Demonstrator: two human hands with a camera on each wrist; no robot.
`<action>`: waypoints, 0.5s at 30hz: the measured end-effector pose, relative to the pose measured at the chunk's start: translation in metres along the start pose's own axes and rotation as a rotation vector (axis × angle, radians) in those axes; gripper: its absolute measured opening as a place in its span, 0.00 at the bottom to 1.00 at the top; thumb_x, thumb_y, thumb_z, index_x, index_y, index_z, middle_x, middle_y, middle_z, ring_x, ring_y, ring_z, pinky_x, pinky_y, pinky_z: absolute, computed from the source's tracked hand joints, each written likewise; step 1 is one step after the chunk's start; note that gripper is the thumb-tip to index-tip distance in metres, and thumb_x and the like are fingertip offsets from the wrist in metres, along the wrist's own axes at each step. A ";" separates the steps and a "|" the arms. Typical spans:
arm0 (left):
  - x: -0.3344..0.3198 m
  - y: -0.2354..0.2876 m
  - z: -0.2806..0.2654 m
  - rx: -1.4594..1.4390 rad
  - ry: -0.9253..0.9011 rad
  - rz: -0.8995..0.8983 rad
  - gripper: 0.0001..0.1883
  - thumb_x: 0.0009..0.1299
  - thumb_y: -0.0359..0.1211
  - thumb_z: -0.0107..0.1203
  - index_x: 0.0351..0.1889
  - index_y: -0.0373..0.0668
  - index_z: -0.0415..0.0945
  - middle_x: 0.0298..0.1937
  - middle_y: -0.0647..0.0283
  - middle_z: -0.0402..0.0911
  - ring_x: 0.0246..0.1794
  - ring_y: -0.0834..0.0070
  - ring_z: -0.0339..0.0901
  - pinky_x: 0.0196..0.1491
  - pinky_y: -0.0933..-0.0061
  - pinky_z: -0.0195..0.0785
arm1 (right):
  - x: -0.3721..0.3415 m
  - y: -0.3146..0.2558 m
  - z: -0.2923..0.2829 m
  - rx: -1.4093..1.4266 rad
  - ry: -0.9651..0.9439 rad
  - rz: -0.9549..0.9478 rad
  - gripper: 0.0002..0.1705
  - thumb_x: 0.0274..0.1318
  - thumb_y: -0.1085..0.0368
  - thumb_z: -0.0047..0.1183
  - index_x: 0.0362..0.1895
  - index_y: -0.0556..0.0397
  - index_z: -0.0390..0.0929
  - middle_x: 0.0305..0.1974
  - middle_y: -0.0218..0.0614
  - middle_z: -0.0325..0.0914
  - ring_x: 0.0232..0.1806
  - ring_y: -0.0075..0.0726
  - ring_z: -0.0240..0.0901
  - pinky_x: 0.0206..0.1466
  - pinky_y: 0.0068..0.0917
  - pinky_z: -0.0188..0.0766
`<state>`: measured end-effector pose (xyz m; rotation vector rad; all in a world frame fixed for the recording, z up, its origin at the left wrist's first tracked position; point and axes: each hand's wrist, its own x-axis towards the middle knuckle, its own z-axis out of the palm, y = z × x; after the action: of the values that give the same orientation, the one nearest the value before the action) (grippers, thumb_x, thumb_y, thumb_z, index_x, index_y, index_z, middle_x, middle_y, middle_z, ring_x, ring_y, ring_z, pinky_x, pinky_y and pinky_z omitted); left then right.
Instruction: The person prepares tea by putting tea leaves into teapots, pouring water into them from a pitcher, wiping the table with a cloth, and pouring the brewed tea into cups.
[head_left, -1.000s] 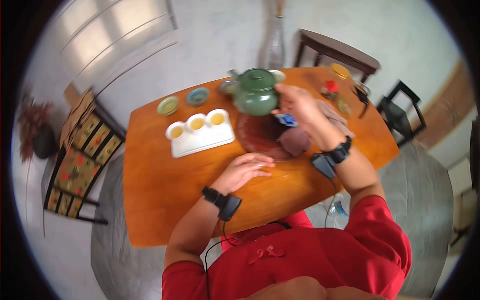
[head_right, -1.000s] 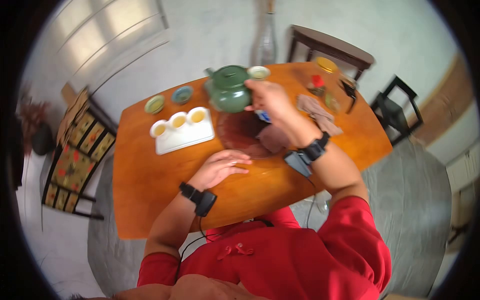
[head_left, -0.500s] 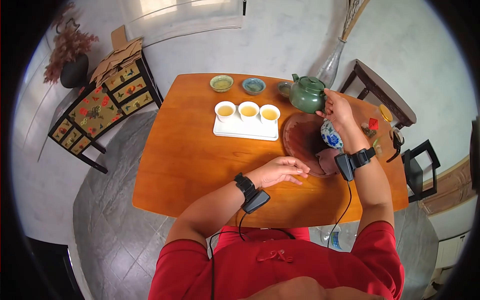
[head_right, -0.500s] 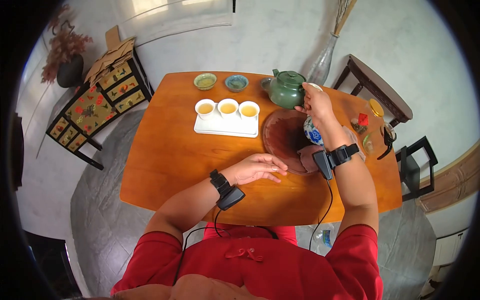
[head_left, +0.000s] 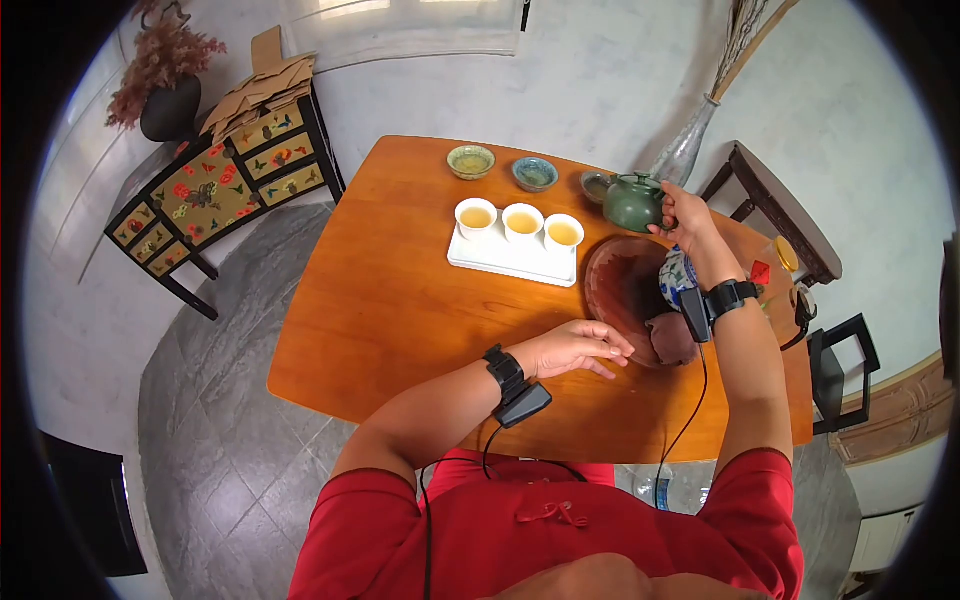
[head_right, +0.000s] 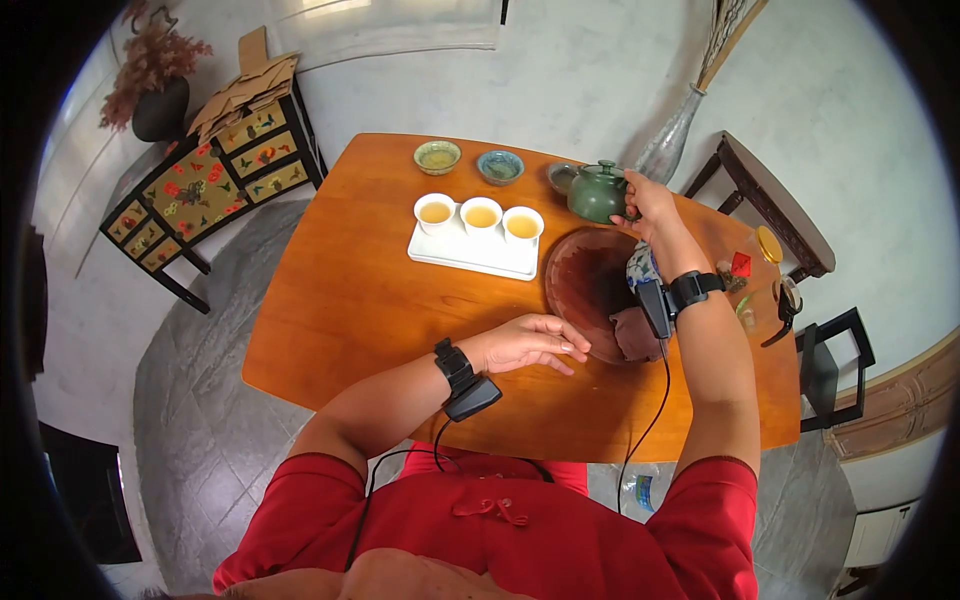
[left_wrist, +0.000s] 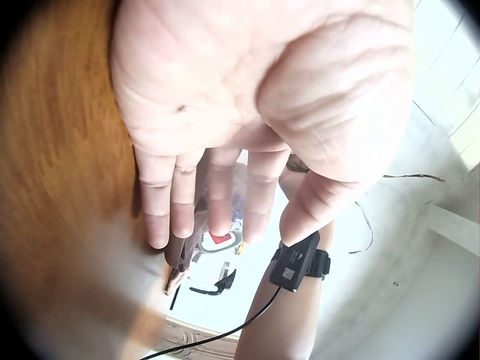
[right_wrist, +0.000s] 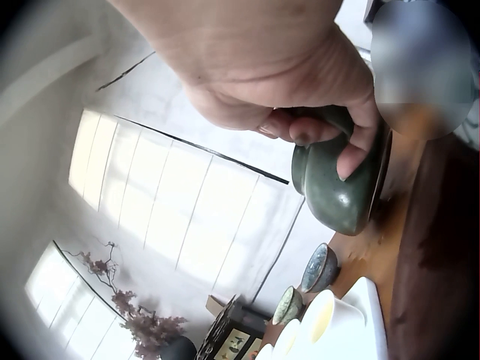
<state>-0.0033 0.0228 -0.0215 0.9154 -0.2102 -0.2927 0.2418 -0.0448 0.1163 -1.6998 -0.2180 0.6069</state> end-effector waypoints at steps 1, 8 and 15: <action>0.000 0.000 0.000 -0.002 0.002 0.001 0.12 0.74 0.30 0.51 0.53 0.37 0.74 0.56 0.58 0.76 0.59 0.67 0.74 0.59 0.59 0.71 | 0.001 0.000 -0.001 -0.002 -0.002 0.001 0.16 0.65 0.52 0.48 0.26 0.44 0.64 0.19 0.21 0.53 0.21 0.23 0.53 0.36 0.37 0.76; 0.001 -0.002 -0.002 0.005 -0.007 0.002 0.12 0.74 0.30 0.51 0.53 0.37 0.74 0.56 0.59 0.76 0.58 0.68 0.74 0.59 0.59 0.71 | -0.002 -0.007 -0.004 -0.014 -0.011 0.011 0.16 0.65 0.53 0.48 0.26 0.42 0.65 0.19 0.20 0.52 0.20 0.22 0.52 0.36 0.37 0.75; 0.002 -0.002 -0.002 0.031 -0.003 0.005 0.12 0.74 0.30 0.51 0.53 0.37 0.74 0.56 0.59 0.76 0.59 0.67 0.74 0.58 0.58 0.72 | 0.001 -0.012 -0.005 -0.072 -0.029 0.024 0.16 0.64 0.52 0.49 0.25 0.41 0.65 0.18 0.18 0.51 0.19 0.21 0.51 0.35 0.37 0.75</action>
<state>-0.0016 0.0226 -0.0238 0.9450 -0.2196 -0.2870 0.2471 -0.0458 0.1277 -1.7655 -0.2430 0.6487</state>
